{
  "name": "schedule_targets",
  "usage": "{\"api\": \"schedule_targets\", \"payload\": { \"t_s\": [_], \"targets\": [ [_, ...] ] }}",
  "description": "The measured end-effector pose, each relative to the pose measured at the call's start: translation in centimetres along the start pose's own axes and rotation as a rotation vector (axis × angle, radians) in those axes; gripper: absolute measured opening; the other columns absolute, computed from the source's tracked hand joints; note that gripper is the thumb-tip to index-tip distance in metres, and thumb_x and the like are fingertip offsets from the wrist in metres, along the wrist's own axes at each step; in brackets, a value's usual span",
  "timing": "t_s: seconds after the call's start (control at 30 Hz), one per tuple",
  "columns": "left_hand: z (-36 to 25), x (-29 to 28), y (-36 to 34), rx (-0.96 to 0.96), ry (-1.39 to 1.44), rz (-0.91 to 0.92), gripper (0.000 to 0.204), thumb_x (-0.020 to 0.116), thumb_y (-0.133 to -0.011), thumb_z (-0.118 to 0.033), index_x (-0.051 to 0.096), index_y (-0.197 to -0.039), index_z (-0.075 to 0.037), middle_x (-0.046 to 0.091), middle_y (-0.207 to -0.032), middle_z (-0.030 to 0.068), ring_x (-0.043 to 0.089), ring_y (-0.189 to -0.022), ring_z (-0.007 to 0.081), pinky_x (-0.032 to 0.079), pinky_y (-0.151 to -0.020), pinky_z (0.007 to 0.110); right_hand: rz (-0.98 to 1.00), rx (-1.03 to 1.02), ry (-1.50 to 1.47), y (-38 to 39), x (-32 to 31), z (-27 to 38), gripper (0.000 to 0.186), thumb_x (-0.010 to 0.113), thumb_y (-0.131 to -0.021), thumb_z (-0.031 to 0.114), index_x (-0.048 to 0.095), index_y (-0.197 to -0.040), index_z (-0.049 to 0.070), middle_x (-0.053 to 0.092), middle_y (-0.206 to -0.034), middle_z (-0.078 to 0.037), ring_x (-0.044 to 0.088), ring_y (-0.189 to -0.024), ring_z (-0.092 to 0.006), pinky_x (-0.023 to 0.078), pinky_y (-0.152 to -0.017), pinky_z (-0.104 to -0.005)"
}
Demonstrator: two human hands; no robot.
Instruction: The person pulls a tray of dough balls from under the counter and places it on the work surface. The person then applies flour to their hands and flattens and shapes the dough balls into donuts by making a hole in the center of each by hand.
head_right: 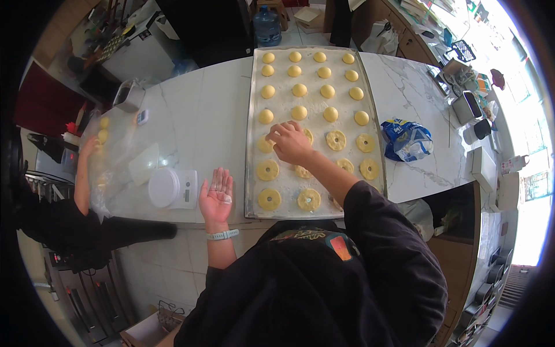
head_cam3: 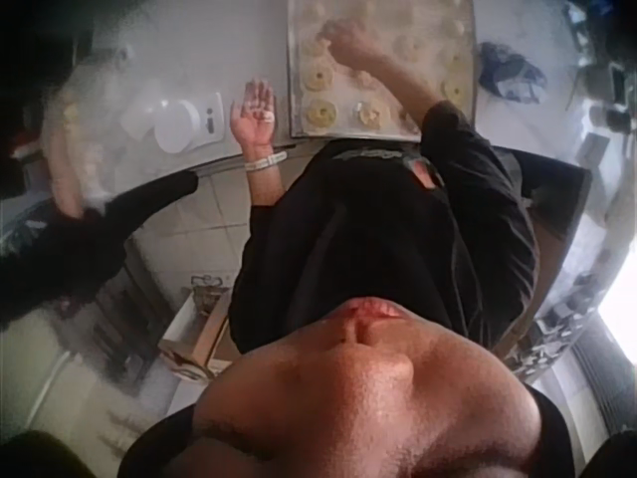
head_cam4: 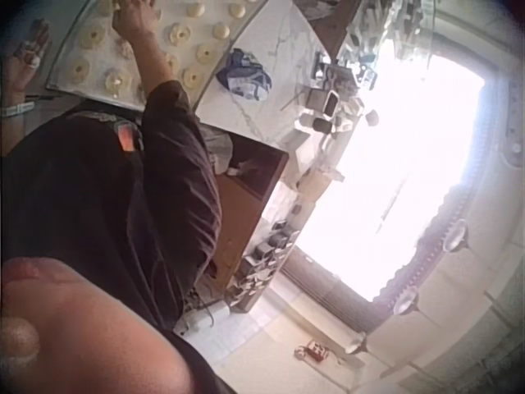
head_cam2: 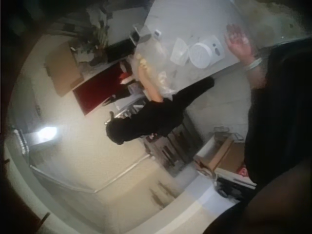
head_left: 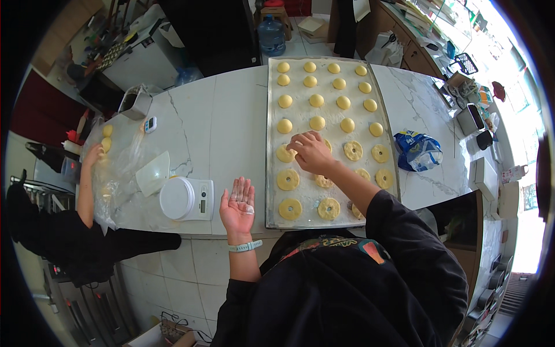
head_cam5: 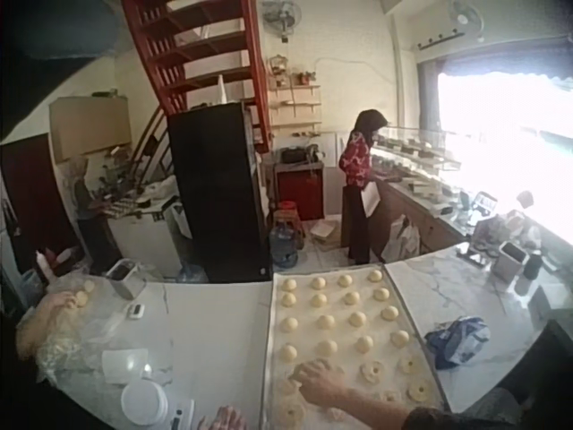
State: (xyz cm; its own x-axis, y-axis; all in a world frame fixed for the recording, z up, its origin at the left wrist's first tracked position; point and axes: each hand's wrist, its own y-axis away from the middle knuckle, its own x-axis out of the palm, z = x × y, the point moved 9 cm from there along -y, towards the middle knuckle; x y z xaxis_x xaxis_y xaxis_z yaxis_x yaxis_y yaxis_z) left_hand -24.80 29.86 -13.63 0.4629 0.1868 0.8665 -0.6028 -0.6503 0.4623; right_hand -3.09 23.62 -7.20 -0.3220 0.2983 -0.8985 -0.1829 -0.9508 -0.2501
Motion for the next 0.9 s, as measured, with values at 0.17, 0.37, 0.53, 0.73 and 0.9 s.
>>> {"api": "schedule_targets", "payload": {
  "t_s": [0.17, 0.37, 0.53, 0.73, 0.9],
  "targets": [
    [0.9, -0.4, -0.2, -0.035, -0.006, -0.01, 0.04, 0.039, -0.094, -0.027, 0.046, -0.121, 0.002, 0.052, -0.123, 0.0138, 0.046, -0.119, 0.0277, 0.036, -0.102, 0.041, -0.041, -0.071, 0.107, 0.0, -0.3, 1.1, 0.018, 0.053, -0.076, 0.015, 0.064, -0.09, 0.019, 0.052, -0.104, -0.002, 0.047, -0.104, -0.0205, 0.031, -0.094, -0.043],
    [1.7, 0.0, -0.3, -0.052, -0.077, -0.02, 0.038, 0.04, -0.093, -0.026, 0.05, -0.116, 0.002, 0.055, -0.118, 0.013, 0.05, -0.114, 0.0277, 0.039, -0.1, 0.041, 0.035, -0.067, 0.219, -0.2, 0.6, 2.0, 0.018, 0.056, -0.077, 0.021, 0.063, -0.094, 0.019, 0.046, -0.115, -0.003, 0.039, -0.113, -0.0203, 0.028, -0.093, -0.048],
    [7.0, 1.7, -0.6, -0.226, -0.173, 0.059, 0.036, 0.045, -0.091, -0.026, 0.052, -0.112, 0.003, 0.06, -0.106, 0.0146, 0.057, -0.102, 0.0279, 0.044, -0.094, 0.04, -0.042, -0.078, 0.265, 0.7, 1.7, 1.8, 0.027, 0.057, -0.078, 0.026, 0.06, -0.1, 0.011, 0.042, -0.12, -0.006, 0.036, -0.116, -0.022, 0.028, -0.093, -0.0487],
    [10.7, 3.1, -1.4, -0.155, -0.478, -0.025, 0.034, 0.053, -0.09, -0.029, 0.054, -0.106, 0.001, 0.061, -0.099, 0.0098, 0.058, -0.091, 0.0212, 0.047, -0.084, 0.033, 0.035, 0.005, 0.007, 1.8, 0.6, 2.9, 0.032, 0.056, -0.077, 0.029, 0.057, -0.096, 0.003, 0.045, -0.109, -0.013, 0.04, -0.107, -0.0265, 0.031, -0.087, -0.0443],
    [11.0, 4.4, -1.5, 0.077, -0.683, 0.024, 0.029, 0.06, -0.087, -0.021, 0.055, -0.106, 0.0, 0.059, -0.089, 0.0038, 0.056, -0.084, 0.0119, 0.045, -0.074, 0.027, -0.141, 0.01, 0.031, 4.7, -4.3, 5.6, 0.028, 0.056, -0.078, 0.026, 0.056, -0.095, 0.005, 0.045, -0.111, -0.011, 0.04, -0.108, -0.0265, 0.029, -0.089, -0.0473]
  ]
}}
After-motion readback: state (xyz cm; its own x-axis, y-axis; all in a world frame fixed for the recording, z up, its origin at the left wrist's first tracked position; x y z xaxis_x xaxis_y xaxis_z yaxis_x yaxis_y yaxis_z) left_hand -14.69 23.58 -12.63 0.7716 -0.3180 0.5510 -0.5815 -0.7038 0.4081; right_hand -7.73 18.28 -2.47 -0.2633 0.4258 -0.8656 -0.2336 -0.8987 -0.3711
